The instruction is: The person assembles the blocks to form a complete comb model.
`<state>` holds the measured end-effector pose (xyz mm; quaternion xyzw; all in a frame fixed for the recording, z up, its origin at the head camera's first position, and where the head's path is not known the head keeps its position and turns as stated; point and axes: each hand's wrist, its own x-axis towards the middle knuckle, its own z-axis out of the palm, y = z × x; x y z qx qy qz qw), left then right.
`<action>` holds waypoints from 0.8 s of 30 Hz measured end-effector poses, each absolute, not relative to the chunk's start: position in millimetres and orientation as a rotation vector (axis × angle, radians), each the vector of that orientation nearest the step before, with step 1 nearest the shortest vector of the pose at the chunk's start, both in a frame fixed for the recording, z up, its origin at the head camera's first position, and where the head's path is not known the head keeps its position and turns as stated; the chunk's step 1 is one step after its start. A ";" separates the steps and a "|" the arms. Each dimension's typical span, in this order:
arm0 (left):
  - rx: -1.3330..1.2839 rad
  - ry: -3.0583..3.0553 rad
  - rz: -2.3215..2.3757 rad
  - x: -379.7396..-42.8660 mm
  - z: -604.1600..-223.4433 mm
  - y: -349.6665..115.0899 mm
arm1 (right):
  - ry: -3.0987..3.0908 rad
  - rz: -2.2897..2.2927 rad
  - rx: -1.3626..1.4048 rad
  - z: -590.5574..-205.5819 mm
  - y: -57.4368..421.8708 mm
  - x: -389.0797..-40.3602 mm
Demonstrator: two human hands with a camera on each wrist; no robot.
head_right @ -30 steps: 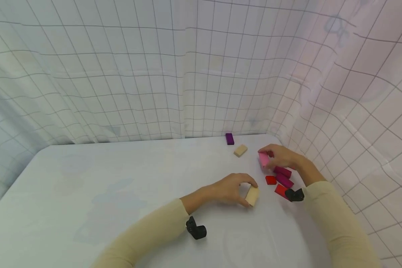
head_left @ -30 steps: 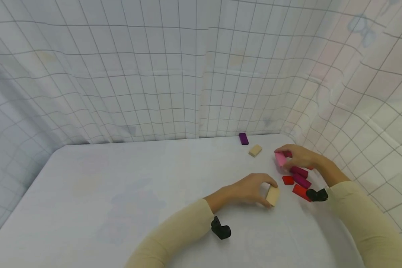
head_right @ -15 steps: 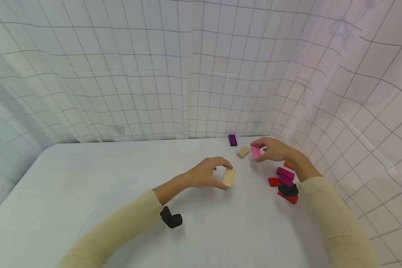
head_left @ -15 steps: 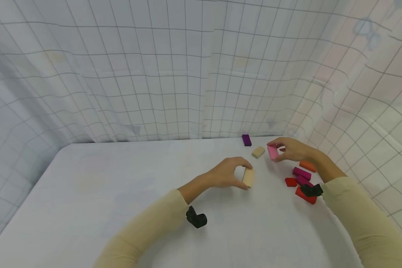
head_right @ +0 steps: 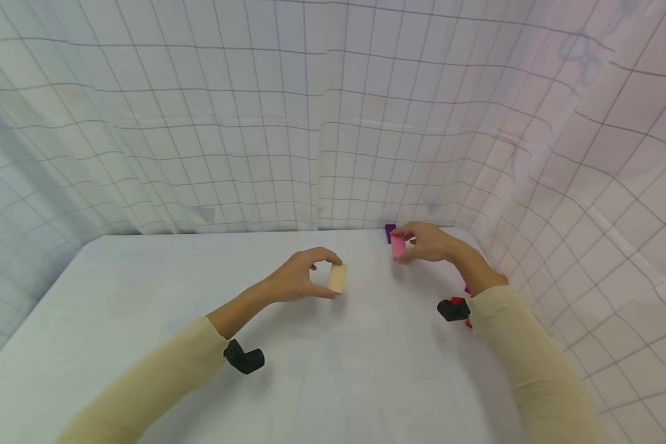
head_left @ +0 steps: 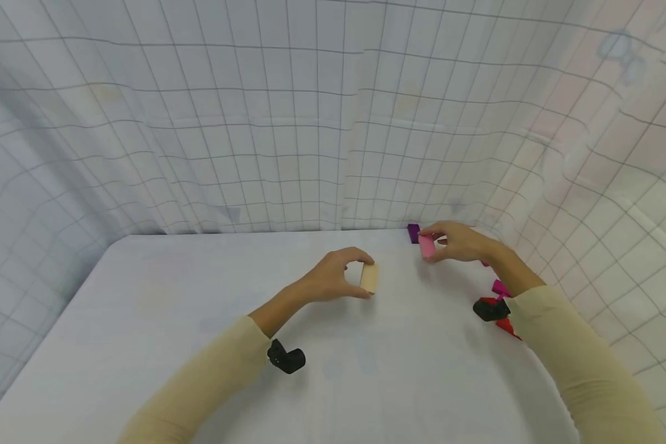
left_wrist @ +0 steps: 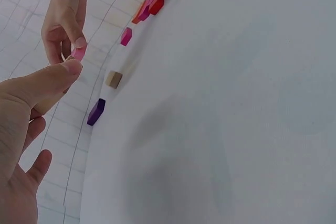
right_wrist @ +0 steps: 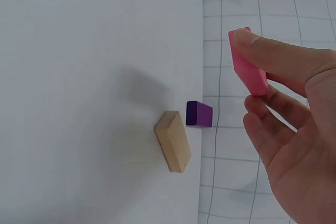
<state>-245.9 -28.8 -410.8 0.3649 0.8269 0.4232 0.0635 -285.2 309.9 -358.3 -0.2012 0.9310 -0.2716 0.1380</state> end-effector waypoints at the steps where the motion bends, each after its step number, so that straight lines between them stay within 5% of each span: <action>1: 1.093 2.507 1.284 -246.2 -410.7 -33.6 | 2.689 -0.792 -0.590 -359.0 305.7 -287.1; 24: 0.787 2.677 1.250 -238.0 -435.5 -117.6 | 2.612 -0.974 -0.793 -400.7 198.1 -320.2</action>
